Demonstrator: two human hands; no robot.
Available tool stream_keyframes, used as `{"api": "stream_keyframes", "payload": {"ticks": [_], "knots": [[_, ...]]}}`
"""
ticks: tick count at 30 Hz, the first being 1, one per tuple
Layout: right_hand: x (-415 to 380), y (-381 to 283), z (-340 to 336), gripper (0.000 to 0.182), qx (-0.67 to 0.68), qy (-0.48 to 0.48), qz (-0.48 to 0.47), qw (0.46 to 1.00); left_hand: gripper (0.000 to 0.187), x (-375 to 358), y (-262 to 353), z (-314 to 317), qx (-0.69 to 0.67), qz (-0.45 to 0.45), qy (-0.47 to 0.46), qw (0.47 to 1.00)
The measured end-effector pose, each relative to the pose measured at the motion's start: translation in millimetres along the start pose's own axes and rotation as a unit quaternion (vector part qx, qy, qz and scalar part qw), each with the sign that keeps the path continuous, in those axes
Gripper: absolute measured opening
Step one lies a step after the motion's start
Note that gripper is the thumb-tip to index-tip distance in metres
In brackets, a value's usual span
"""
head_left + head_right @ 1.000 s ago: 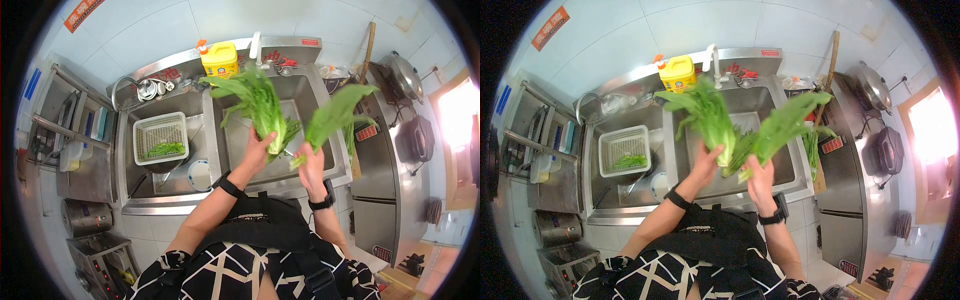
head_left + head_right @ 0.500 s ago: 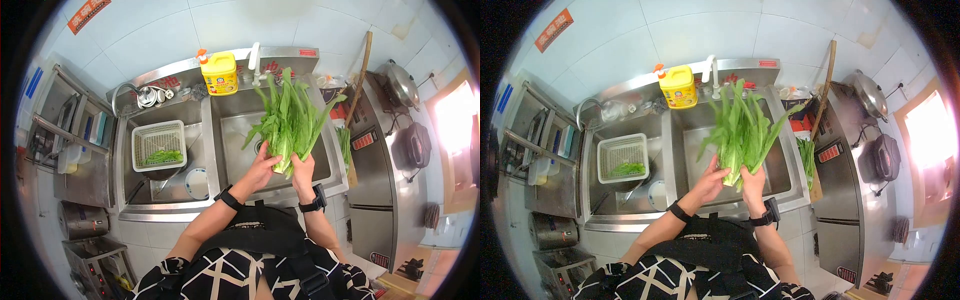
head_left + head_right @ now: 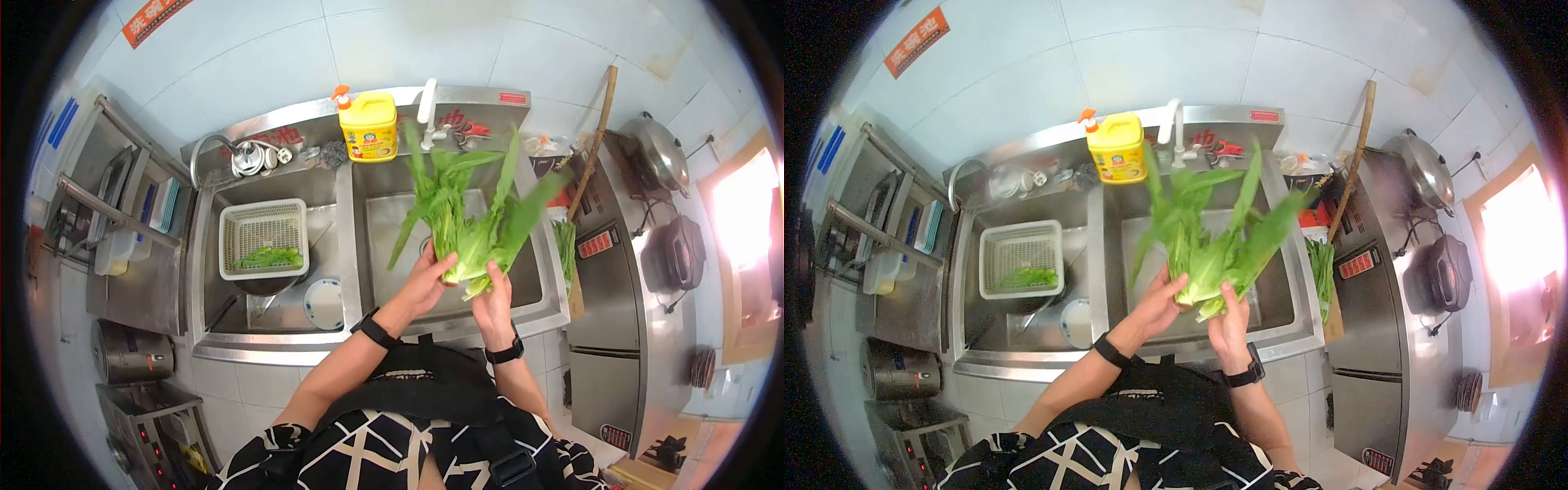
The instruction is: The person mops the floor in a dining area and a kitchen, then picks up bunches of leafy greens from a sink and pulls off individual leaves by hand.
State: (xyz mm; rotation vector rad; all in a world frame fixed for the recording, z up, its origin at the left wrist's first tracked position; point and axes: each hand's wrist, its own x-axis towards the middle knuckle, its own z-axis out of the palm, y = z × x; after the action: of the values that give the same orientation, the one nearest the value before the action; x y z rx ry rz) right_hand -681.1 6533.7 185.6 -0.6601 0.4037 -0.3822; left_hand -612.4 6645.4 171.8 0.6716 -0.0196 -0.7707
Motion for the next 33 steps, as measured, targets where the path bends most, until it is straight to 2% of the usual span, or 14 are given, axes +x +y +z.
{"api": "stream_keyframes", "payload": {"ticks": [3,5,9,11,13,15,16,17,19,23,26,29,31,33], "knots": [[-11.4,8.7,-2.8,0.033,0.093,-0.021,0.045,0.994,0.036,2.1,2.3,0.3,-0.078,-0.019,0.02,0.997],[-17.1,7.4,-0.4,0.027,0.082,-0.008,0.071,0.994,0.029,1.0,1.9,4.2,-0.109,-0.015,0.03,0.993],[-28.6,-4.0,3.5,0.022,0.031,0.009,0.037,0.999,0.027,-2.5,-7.7,8.5,-0.075,0.015,0.035,0.996],[-39.0,-11.7,6.7,0.019,-0.019,0.004,-0.022,1.0,0.027,1.3,-8.4,3.6,-0.065,0.016,0.031,0.997],[-49.4,-25.2,6.8,0.017,0.041,-0.043,-0.008,0.998,0.029,16.3,-2.3,-12.3,-0.093,0.098,0.131,0.982],[-53.5,-36.3,13.4,0.021,-0.059,0.004,-0.022,0.998,0.035,9.2,14.8,-11.2,-0.086,0.107,0.082,0.987],[-41.5,-29.6,8.8,0.024,-0.103,0.053,-0.04,0.992,0.038,3.6,17.5,-4.7,-0.071,0.074,0.054,0.993],[-28.6,-32.0,4.9,0.027,-0.174,0.007,0.021,0.985,0.041,0.0,17.1,-0.8,-0.057,0.042,0.026,0.997],[-5.3,-21.5,0.1,0.032,-0.167,-0.044,0.09,0.981,0.048,-3.2,9.6,6.9,-0.069,0.021,-0.014,0.997],[-3.3,-17.0,18.6,0.036,-0.125,-0.051,0.112,0.984,0.065,-12.5,10.5,16.1,-0.014,0.025,-0.076,0.997],[-5.0,-7.7,22.2,0.038,-0.111,-0.03,0.065,0.991,0.068,-11.2,10.0,9.1,0.034,0.036,-0.089,0.995],[-10.6,-2.2,19.4,0.04,-0.051,-0.026,0.055,0.997,0.067,-14.5,9.6,9.6,-0.022,0.027,-0.083,0.996],[-13.7,-3.6,20.8,0.042,-0.011,0.018,-0.007,1.0,0.064,-16.5,16.2,19.3,-0.119,-0.013,-0.049,0.992],[-14.3,-9.8,20.5,0.04,-0.005,0.016,-0.02,1.0,0.059,-13.6,13.5,18.6,-0.086,0.01,-0.031,0.996]]}}
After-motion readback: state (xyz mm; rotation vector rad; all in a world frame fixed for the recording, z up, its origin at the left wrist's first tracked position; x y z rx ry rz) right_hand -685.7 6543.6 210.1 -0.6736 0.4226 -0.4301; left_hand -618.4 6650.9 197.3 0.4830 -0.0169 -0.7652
